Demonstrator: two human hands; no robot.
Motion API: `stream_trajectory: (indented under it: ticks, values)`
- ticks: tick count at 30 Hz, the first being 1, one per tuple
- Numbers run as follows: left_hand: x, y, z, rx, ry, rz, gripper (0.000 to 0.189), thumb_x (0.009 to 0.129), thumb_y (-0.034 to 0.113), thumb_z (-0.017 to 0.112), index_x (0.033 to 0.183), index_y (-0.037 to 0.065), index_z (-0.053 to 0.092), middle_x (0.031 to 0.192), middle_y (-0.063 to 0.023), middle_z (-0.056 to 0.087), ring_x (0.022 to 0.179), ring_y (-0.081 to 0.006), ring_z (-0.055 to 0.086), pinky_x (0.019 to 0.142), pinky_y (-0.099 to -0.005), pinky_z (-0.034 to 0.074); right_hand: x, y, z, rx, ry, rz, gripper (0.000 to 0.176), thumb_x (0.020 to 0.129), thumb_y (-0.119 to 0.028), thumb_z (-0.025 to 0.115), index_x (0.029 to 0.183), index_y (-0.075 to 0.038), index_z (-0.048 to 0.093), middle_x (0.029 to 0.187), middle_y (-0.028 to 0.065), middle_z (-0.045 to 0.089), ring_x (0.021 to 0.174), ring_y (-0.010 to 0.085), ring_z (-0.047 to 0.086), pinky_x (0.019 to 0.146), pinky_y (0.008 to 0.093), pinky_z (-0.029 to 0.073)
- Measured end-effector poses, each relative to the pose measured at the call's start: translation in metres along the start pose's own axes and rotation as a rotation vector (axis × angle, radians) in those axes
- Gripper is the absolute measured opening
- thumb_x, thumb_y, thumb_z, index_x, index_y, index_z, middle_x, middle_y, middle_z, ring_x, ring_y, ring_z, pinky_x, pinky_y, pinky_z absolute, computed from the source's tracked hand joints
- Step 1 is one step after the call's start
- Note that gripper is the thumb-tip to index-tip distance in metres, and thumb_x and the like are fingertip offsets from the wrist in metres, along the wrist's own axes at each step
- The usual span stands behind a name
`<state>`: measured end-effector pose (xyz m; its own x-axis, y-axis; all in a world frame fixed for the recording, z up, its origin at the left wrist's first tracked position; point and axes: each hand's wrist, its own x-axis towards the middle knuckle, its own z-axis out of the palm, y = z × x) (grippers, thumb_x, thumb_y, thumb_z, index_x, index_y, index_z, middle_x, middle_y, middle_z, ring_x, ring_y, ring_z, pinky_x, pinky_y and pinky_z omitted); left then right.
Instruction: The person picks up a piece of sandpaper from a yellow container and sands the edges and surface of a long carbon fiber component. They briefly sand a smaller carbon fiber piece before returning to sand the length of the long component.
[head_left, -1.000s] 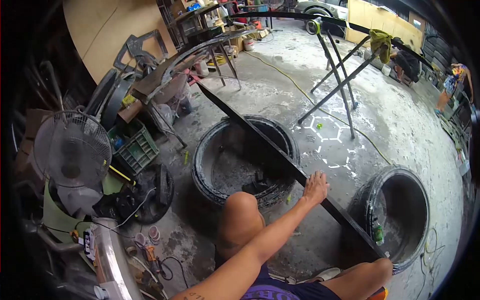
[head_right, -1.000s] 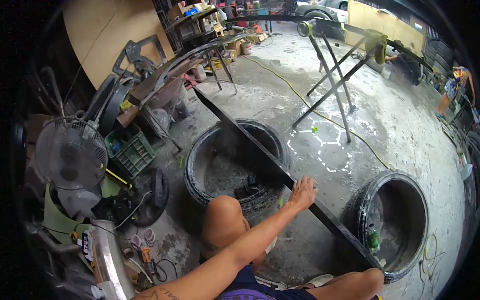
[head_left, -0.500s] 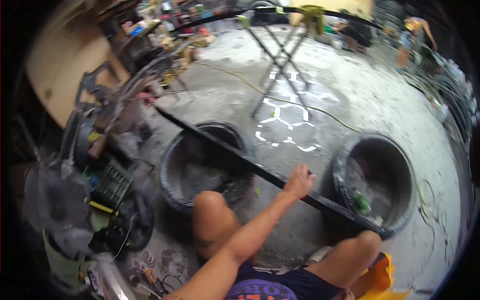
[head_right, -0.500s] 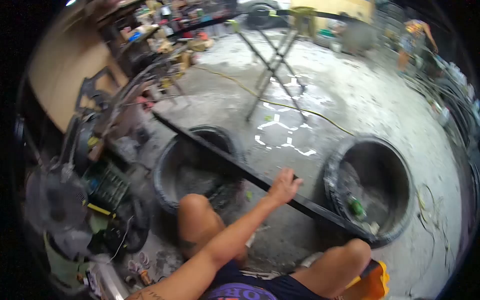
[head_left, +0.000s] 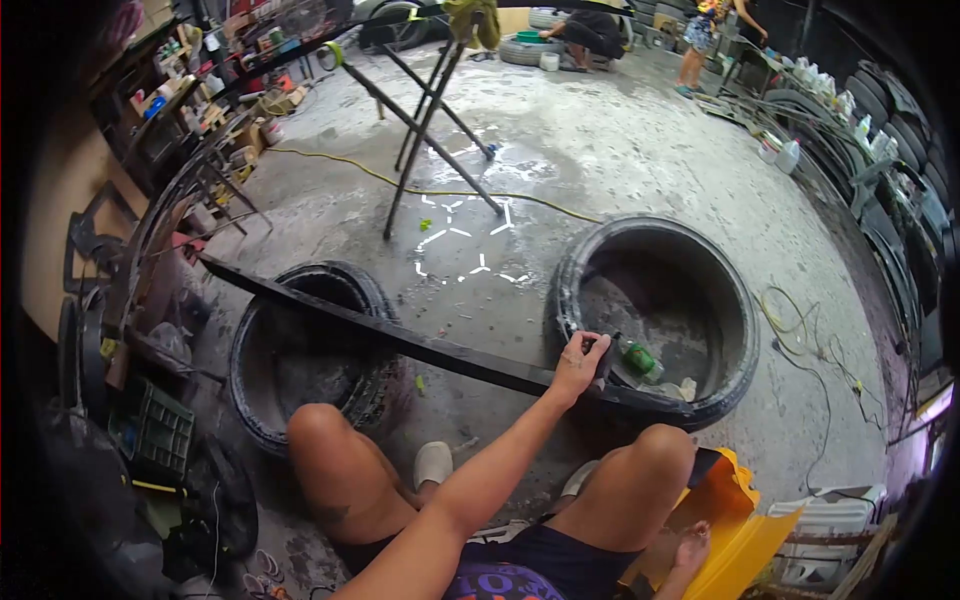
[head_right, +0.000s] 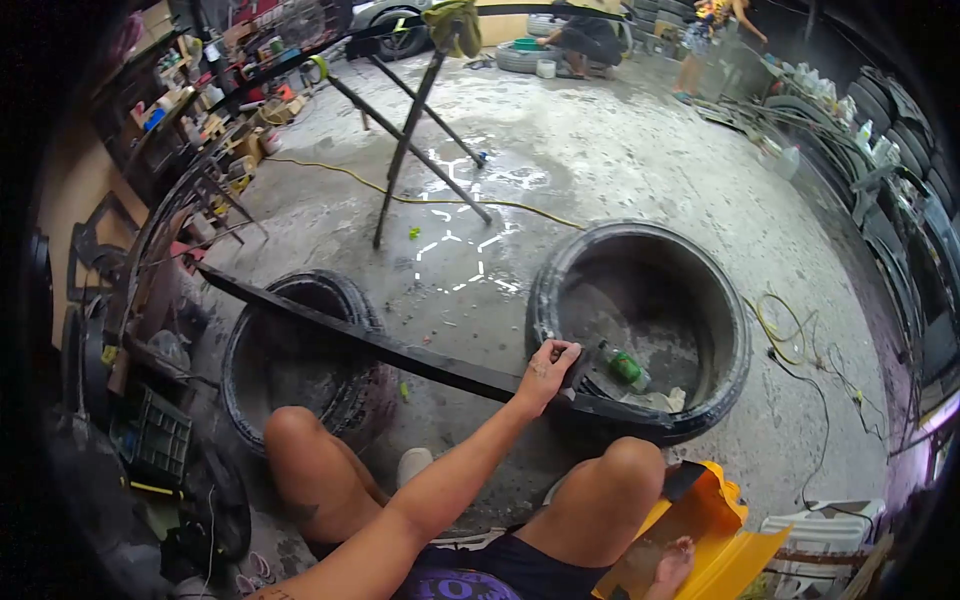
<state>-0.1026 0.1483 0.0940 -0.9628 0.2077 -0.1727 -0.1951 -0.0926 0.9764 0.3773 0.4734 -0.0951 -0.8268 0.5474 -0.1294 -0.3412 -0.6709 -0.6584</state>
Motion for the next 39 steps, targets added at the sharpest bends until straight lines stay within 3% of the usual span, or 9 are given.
stream_trajectory:
  ticks: [4, 12, 15, 20, 26, 32, 34, 36, 39]
  values:
    - [0.009, -0.021, 0.058, -0.135, -0.116, -0.036, 0.041, 0.098, 0.038, 0.070, 0.114, 0.001, 0.064, 0.102, -0.0068, 0.067, 0.089, -0.0127, 0.062, 0.080, -0.0296, 0.051, 0.100, -0.036, 0.180, -0.070, 0.212, -0.040, 0.031, 0.107, -0.024, 0.048, 0.109, 0.000, 0.066, 0.110, 0.0124, 0.068, 0.109, 0.0241, 0.063, 0.100, 0.0375, 0.051]
    - [0.056, -0.055, 0.095, -0.222, -0.099, -0.384, 0.040, 0.099, 0.039, 0.068, 0.111, 0.001, 0.064, 0.091, -0.0090, 0.067, 0.077, -0.0182, 0.065, 0.066, -0.0351, 0.055, 0.242, 0.035, 0.445, -0.825, -0.465, 0.754, 0.049, 0.106, -0.043, 0.054, 0.111, 0.004, 0.066, 0.099, 0.0189, 0.073, 0.090, 0.0316, 0.074, 0.080, 0.0436, 0.062]
    - [0.051, -0.044, 0.053, -0.827, -0.482, -0.200, 0.034, 0.099, 0.042, 0.064, 0.106, 0.009, 0.070, 0.086, -0.0073, 0.067, 0.073, -0.0203, 0.066, 0.057, -0.0367, 0.054, 0.266, 0.055, 0.493, -1.223, -0.680, 0.502, 0.047, 0.105, -0.043, 0.058, 0.107, 0.003, 0.070, 0.094, 0.0138, 0.075, 0.081, 0.0207, 0.075, 0.068, 0.0327, 0.062]
    - [0.073, -0.020, -0.021, -0.159, 0.130, -0.045, 0.038, 0.098, 0.042, 0.065, 0.100, 0.004, 0.065, 0.085, -0.0079, 0.065, 0.072, -0.0180, 0.062, 0.060, -0.0354, 0.051, 0.257, 0.107, 0.571, -1.527, -0.857, -0.049, 0.025, 0.100, -0.022, 0.065, 0.106, 0.002, 0.072, 0.088, 0.0073, 0.071, 0.080, 0.0136, 0.066, 0.070, 0.0273, 0.052]
    - [0.041, -0.003, -0.119, 0.211, 0.434, 0.242, 0.030, 0.095, 0.026, 0.064, 0.105, -0.001, 0.056, 0.096, -0.0274, 0.067, 0.088, -0.0429, 0.067, 0.076, -0.0510, 0.052, 0.273, 0.231, 0.542, -1.212, -1.073, 0.021, 0.039, 0.102, -0.020, 0.065, 0.131, 0.006, 0.061, 0.122, 0.0134, 0.068, 0.108, 0.0191, 0.066, 0.097, 0.0330, 0.050]
    - [-0.005, -0.004, -0.168, 0.209, 0.313, 0.137, 0.040, 0.094, 0.032, 0.062, 0.110, -0.004, 0.054, 0.100, -0.0314, 0.067, 0.094, -0.0481, 0.067, 0.081, -0.0512, 0.051, 0.213, 0.234, 0.553, -1.149, -1.110, 0.206, 0.038, 0.099, -0.017, 0.069, 0.130, 0.002, 0.059, 0.117, 0.0096, 0.068, 0.107, 0.0170, 0.064, 0.094, 0.0306, 0.050]
    - [0.006, -0.023, -0.156, 0.251, 0.429, 0.156, 0.036, 0.099, 0.033, 0.061, 0.110, 0.000, 0.050, 0.083, -0.0235, 0.064, 0.076, -0.0323, 0.068, 0.072, -0.0460, 0.051, 0.214, 0.242, 0.537, -1.116, -1.107, 0.173, 0.038, 0.100, -0.013, 0.066, 0.135, -0.001, 0.057, 0.123, 0.0092, 0.063, 0.111, 0.0179, 0.062, 0.092, 0.0315, 0.050]
    - [-0.025, 0.005, -0.156, 0.054, 0.312, 0.091, 0.045, 0.103, 0.041, 0.056, 0.117, 0.000, 0.044, 0.083, -0.0241, 0.065, 0.074, -0.0337, 0.069, 0.072, -0.0477, 0.051, 0.201, 0.246, 0.527, -1.146, -1.064, -0.011, 0.032, 0.090, -0.035, 0.071, 0.113, -0.014, 0.070, 0.111, 0.0193, 0.073, 0.105, 0.0312, 0.070, 0.091, 0.0532, 0.053]
    - [-0.045, 0.009, -0.142, 0.164, 0.302, 0.140, 0.055, 0.106, 0.046, 0.048, 0.128, -0.002, 0.034, 0.095, -0.0289, 0.069, 0.091, -0.0393, 0.071, 0.086, -0.0473, 0.052, 0.192, 0.246, 0.523, -1.220, -1.033, 0.003, 0.034, 0.089, -0.036, 0.072, 0.115, -0.014, 0.069, 0.113, 0.0189, 0.072, 0.105, 0.0316, 0.069, 0.091, 0.0528, 0.053]
